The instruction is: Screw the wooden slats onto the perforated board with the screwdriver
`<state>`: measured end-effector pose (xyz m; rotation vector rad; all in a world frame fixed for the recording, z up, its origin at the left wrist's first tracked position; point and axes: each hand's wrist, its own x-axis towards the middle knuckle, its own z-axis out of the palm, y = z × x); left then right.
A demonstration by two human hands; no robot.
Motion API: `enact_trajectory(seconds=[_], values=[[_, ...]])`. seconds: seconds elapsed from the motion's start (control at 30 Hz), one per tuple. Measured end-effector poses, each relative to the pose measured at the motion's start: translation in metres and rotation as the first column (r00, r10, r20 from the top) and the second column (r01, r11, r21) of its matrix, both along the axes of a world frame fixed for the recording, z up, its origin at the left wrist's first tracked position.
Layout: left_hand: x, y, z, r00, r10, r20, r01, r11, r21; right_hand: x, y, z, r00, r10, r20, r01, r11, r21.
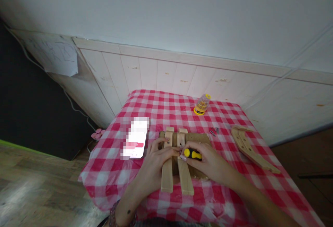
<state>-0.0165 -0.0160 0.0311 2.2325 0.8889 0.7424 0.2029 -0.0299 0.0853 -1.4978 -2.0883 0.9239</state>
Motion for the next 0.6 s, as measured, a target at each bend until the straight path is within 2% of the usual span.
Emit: enact_trajectory(seconds=[0.2, 0.3, 0.43, 0.53, 0.6], values=[[-0.001, -0.001, -0.002, 1.000, 0.009, 0.020, -0.008, 0.999, -0.044, 0.004, 0.001, 0.006, 1.000, 0.005, -0.006, -0.005, 1.000, 0.018], [-0.001, -0.001, -0.003, 1.000, 0.014, 0.024, -0.013, 0.999, -0.035, 0.005, 0.000, 0.010, 1.000, -0.019, -0.015, 0.021, 0.991, 0.136], [0.000, -0.001, -0.004, 1.000, 0.014, 0.021, -0.014, 1.000, -0.026, 0.007, -0.014, 0.022, 0.991, -0.088, -0.099, 0.115, 0.941, 0.318], [0.000, 0.000, -0.004, 1.000, 0.014, 0.027, -0.013, 1.000, -0.019, 0.007, -0.024, 0.031, 0.966, 0.006, -0.259, 0.096, 0.921, 0.378], [-0.001, 0.000, -0.003, 1.000, 0.003, 0.031, -0.002, 1.000, -0.008, 0.006, -0.024, 0.032, 0.972, 0.111, -0.205, -0.018, 0.913, 0.408]])
